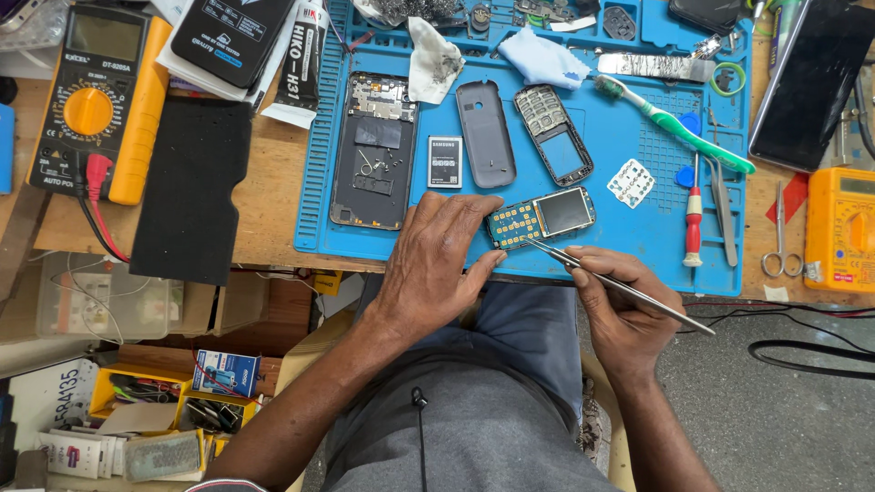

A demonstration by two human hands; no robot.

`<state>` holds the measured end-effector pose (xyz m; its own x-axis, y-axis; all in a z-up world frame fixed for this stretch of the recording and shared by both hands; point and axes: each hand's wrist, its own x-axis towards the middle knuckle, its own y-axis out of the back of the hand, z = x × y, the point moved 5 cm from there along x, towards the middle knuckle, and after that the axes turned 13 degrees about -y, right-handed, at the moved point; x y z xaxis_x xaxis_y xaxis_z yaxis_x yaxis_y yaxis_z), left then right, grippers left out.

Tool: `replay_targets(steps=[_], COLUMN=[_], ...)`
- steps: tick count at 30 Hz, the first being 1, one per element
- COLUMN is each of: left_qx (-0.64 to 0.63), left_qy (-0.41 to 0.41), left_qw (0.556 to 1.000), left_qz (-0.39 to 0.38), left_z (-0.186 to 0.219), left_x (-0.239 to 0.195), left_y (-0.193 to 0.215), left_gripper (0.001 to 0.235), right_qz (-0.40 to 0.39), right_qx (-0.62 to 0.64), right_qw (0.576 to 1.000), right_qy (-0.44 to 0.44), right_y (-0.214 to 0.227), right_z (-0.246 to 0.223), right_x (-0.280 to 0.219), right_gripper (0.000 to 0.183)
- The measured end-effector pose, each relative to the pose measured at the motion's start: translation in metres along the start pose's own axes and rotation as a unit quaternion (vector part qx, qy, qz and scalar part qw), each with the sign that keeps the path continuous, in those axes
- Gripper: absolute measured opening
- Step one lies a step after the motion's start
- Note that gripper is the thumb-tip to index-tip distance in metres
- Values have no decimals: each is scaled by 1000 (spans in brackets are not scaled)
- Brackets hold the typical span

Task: The person cleans a disassembled mobile phone keypad using a spray bottle and a cloth. They apply liquid to the cloth and wipe the keypad surface, then use tweezers to adjust small components and continue wiping.

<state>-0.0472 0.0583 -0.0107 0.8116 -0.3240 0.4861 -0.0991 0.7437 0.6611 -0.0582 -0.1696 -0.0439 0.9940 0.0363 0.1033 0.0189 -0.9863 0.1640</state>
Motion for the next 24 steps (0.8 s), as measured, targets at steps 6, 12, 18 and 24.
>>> replay_targets(steps=[6, 12, 18, 24], left_qx=[2, 3, 12, 18], left_qy=[-4, 1, 3, 6], left_qw=[1000, 1000, 1000, 1000], left_qz=[8, 9, 3, -2], left_z=[2, 2, -1, -1], left_x=[2, 5, 3, 3], left_y=[4, 3, -2, -2], left_gripper=[54, 54, 54, 55], right_qz=[53, 154, 153, 166], right_qx=[6, -106, -118, -145], right_qw=[998, 982, 981, 975], right_qy=[25, 31, 2, -37], right_y=[18, 63, 69, 69], right_z=[-1, -5, 0, 1], right_x=[3, 26, 29, 28], right_gripper=[12, 15, 17, 21])
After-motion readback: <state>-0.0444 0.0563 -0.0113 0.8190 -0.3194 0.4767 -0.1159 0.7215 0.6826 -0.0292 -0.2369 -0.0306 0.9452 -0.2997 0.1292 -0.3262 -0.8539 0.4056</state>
